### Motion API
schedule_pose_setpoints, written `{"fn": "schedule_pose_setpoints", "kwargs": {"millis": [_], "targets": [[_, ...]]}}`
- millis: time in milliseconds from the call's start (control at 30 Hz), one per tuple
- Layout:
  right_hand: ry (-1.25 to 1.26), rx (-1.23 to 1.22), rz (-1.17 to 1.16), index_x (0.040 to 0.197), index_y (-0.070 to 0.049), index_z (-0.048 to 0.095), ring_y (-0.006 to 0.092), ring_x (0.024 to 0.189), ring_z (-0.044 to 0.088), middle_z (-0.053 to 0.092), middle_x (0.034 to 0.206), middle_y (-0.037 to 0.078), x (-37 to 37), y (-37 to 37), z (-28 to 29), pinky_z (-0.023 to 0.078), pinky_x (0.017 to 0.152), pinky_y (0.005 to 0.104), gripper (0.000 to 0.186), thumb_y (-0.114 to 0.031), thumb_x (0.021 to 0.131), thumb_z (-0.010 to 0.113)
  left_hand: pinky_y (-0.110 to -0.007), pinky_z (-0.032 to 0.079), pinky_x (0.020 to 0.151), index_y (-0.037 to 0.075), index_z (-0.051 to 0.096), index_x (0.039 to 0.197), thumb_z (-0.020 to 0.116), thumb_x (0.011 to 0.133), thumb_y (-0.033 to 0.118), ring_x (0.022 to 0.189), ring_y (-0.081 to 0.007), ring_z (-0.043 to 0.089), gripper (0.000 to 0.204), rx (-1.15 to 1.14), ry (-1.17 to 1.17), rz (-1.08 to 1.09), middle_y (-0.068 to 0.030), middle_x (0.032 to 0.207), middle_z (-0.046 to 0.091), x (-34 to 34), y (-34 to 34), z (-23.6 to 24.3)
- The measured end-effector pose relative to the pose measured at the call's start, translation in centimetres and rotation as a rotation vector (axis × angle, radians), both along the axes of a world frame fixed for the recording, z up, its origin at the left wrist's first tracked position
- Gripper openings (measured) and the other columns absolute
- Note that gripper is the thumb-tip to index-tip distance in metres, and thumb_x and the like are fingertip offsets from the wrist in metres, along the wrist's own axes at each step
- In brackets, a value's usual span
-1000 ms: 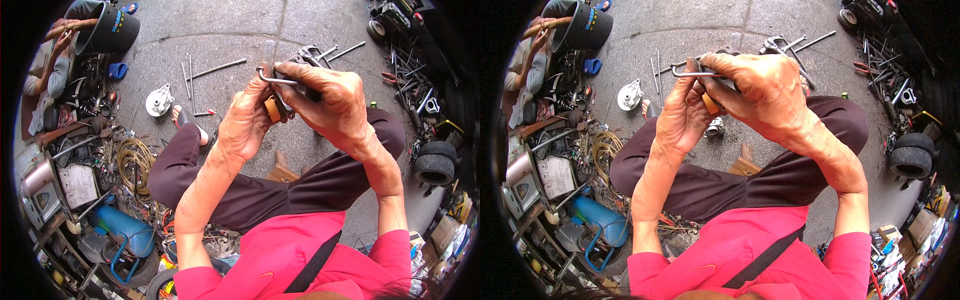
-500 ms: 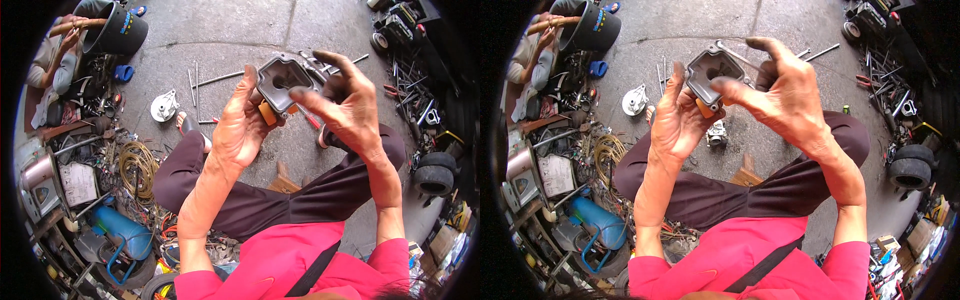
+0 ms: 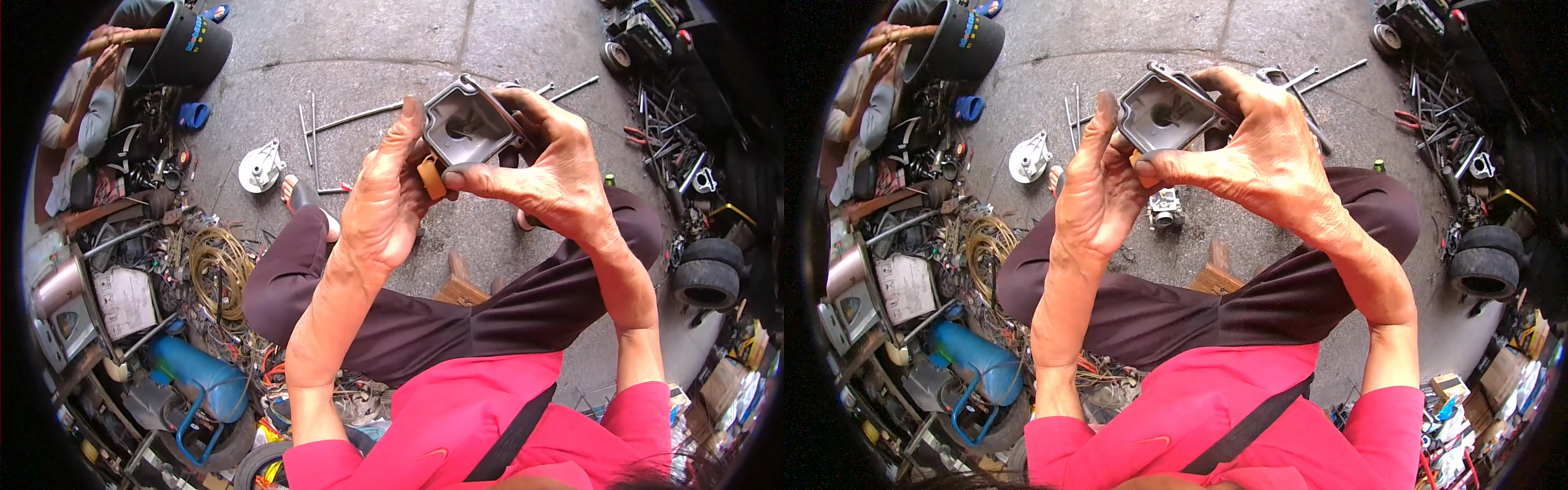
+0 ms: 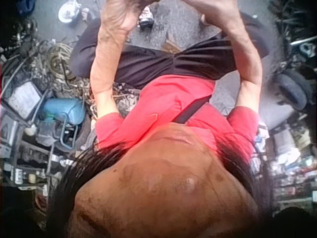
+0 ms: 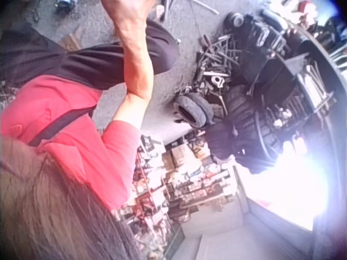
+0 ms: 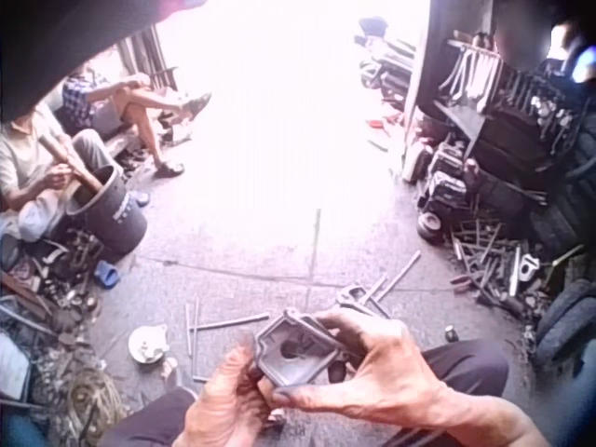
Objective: Disassembling and inspecting the float and needle valve of a motorcycle carburetor.
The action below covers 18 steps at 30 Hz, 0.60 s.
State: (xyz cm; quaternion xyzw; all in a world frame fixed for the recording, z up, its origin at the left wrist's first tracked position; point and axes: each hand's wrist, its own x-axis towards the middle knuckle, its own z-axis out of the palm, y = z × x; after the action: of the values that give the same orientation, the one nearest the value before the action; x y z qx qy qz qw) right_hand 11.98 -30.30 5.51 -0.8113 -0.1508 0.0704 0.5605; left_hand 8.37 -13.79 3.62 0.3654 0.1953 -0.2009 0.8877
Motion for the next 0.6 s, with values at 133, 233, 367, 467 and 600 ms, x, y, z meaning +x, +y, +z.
{"fn": "schedule_pose_setpoints", "kwargs": {"millis": [133,233,367,467,600], "targets": [[0.204,0.089,0.019,0.096,0.001,0.061,0.0115,0.068,0.061,0.065,0.078,0.009,-0.1,-0.2,0.8,0.049,0.064,0.0262,0.061,-0.039,0.055,0.082,-0.024,0.045,0.066,0.003,0.057,0.105,0.052,0.086,0.048,0.078,-0.0103,0.057,0.048,0.028,0.026,0.023,-0.0035,0.090,0.061,-0.1,-0.5,0.6],[0.281,0.021,0.039,0.092,-0.001,0.063,0.0090,0.068,0.060,0.065,0.075,0.006,-0.1,-0.2,2.0,0.048,0.062,0.0256,0.056,-0.040,0.056,0.082,-0.025,0.045,0.064,0.004,0.058,0.099,0.052,0.086,0.047,0.075,-0.0097,0.057,0.046,0.055,0.016,0.038,-0.0029,0.086,0.060,-0.4,-0.2,0.4],[0.289,-0.058,0.002,0.085,-0.001,0.064,0.0087,0.063,0.059,0.065,0.069,0.006,0.0,-0.1,2.1,0.047,0.058,0.0253,0.052,-0.041,0.058,0.081,-0.023,0.043,0.059,0.006,0.059,0.088,0.053,0.086,0.047,0.065,-0.0088,0.054,0.042,0.125,-0.026,0.005,-0.0018,0.075,0.057,-0.5,-0.2,0.4],[0.286,-0.045,0.012,0.083,-0.001,0.064,0.0087,0.059,0.058,0.064,0.066,0.006,-0.1,-0.4,1.1,0.047,0.056,0.0255,0.049,-0.040,0.060,0.080,-0.023,0.041,0.057,0.007,0.059,0.082,0.055,0.085,0.047,0.060,-0.0084,0.052,0.041,0.179,-0.026,0.016,-0.0007,0.068,0.055,-0.5,-0.7,1.1],[0.252,0.002,0.007,0.085,0.000,0.063,0.0087,0.062,0.060,0.065,0.069,0.007,-0.1,-0.5,1.0,0.048,0.059,0.0253,0.047,-0.037,0.062,0.080,-0.021,0.040,0.056,0.007,0.060,0.076,0.058,0.083,0.046,0.057,-0.0065,0.049,0.040,0.245,-0.151,-0.001,0.0011,0.065,0.053,-0.8,-0.4,0.6]]}}
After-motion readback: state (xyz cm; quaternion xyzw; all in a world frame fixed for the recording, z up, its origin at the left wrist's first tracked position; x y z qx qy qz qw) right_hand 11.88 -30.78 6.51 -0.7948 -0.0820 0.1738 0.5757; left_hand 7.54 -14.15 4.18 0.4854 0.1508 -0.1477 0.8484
